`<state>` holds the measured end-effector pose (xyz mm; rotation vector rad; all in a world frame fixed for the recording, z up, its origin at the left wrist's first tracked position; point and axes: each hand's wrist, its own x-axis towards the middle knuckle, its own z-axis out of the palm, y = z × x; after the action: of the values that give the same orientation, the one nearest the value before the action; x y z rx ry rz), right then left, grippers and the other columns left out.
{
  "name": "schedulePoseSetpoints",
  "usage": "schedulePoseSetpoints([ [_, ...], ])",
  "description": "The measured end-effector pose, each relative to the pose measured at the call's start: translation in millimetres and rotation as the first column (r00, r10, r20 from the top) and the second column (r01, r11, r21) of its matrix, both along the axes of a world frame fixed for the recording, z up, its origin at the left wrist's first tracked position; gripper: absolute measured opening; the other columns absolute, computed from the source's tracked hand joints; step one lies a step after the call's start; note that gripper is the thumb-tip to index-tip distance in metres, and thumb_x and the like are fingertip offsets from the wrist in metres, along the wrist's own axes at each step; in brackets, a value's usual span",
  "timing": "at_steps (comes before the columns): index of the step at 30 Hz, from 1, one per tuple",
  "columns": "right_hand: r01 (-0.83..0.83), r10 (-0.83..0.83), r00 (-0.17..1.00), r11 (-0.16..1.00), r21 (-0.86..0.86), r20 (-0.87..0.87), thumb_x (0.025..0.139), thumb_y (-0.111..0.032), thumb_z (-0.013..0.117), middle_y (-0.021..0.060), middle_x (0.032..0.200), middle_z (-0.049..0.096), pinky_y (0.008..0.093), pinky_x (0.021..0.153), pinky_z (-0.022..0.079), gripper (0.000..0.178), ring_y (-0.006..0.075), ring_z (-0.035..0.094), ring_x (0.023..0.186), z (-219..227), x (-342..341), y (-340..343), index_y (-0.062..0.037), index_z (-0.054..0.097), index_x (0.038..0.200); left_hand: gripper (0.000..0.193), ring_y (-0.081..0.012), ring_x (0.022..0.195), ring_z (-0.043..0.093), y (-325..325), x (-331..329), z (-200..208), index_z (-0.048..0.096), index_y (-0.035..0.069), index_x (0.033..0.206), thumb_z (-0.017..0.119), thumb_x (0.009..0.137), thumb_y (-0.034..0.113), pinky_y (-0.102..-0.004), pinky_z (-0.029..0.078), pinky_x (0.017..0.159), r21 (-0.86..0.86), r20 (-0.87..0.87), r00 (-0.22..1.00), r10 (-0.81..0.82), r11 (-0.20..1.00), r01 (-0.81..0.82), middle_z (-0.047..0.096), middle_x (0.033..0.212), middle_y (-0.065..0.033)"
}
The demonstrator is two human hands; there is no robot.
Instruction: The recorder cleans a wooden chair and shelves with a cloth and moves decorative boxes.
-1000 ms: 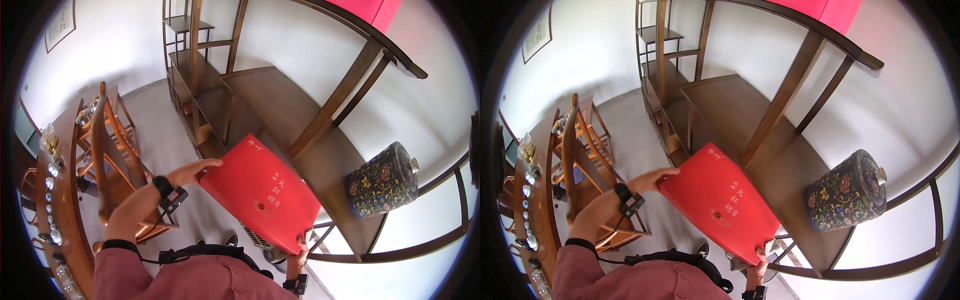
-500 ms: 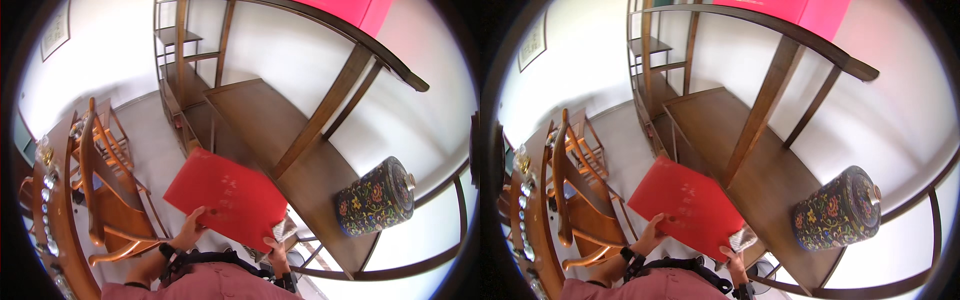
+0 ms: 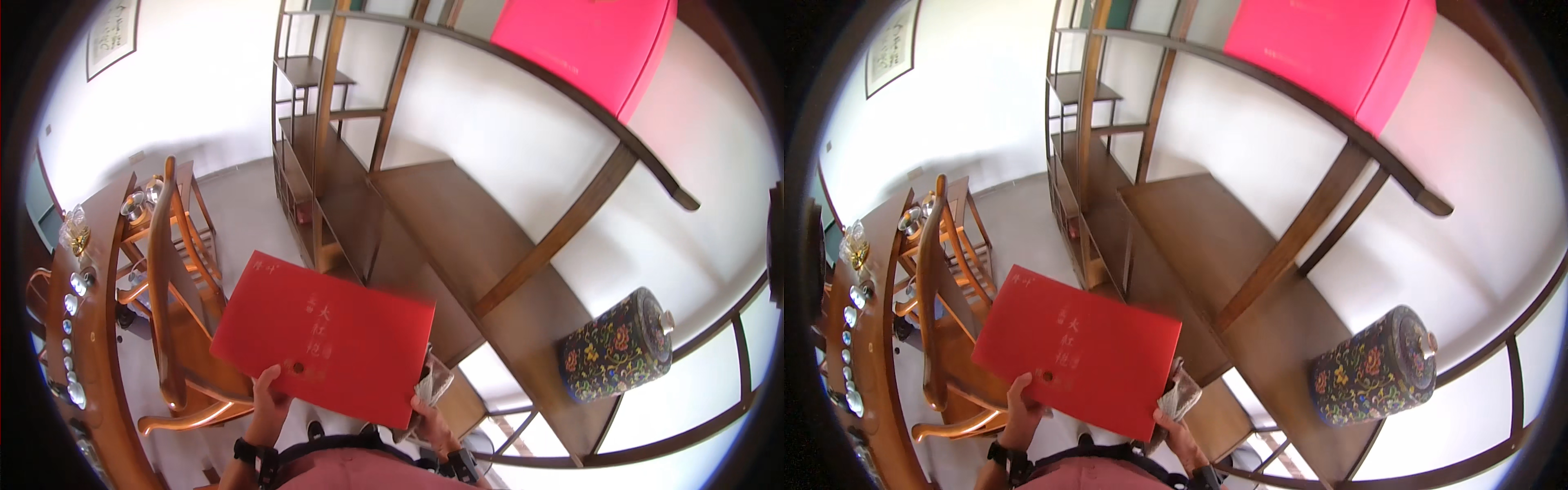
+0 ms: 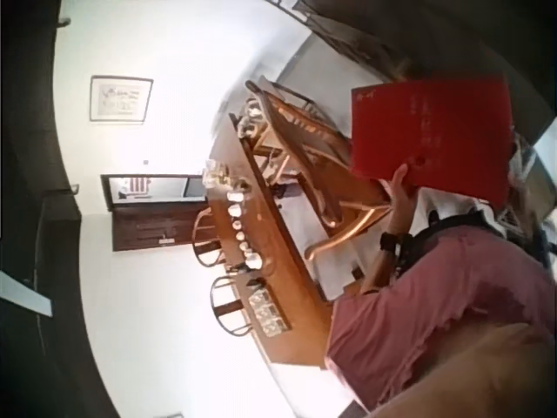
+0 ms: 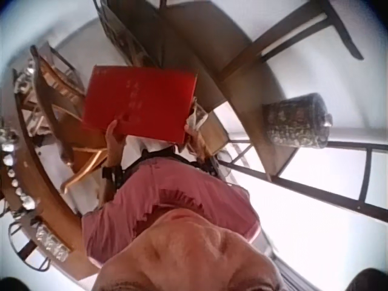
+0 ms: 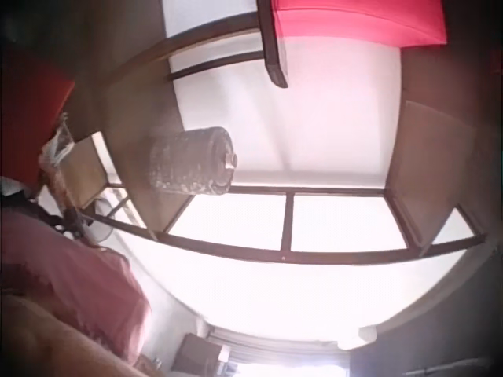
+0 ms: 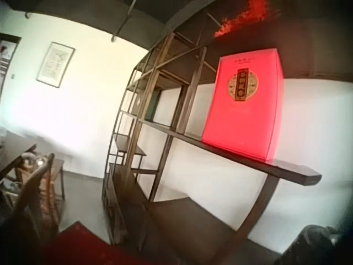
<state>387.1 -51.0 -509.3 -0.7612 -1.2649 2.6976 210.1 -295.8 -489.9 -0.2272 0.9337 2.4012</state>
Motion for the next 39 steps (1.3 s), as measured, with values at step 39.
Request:
schedulePoseSetpoints([
  [39, 0.284, -0.309, 0.949, 0.922, -0.263, -0.06, 0.082, -0.007, 0.056, 0.0134, 0.11, 0.058, 0.0425, 0.088, 0.048, 0.038, 0.0286, 0.058, 0.1, -14, 55, 22, -0.0015, 0.048, 0.118, 0.051, -0.0283, 0.11, 0.05, 178, -138, 210, 0.047, 0.006, 0.121, 0.059, 0.077, 0.029, -0.052, 0.04, 0.09, 0.031, -0.338, 0.902, -0.268, 0.955, 0.295, 0.053, 0.12, -0.0096],
])
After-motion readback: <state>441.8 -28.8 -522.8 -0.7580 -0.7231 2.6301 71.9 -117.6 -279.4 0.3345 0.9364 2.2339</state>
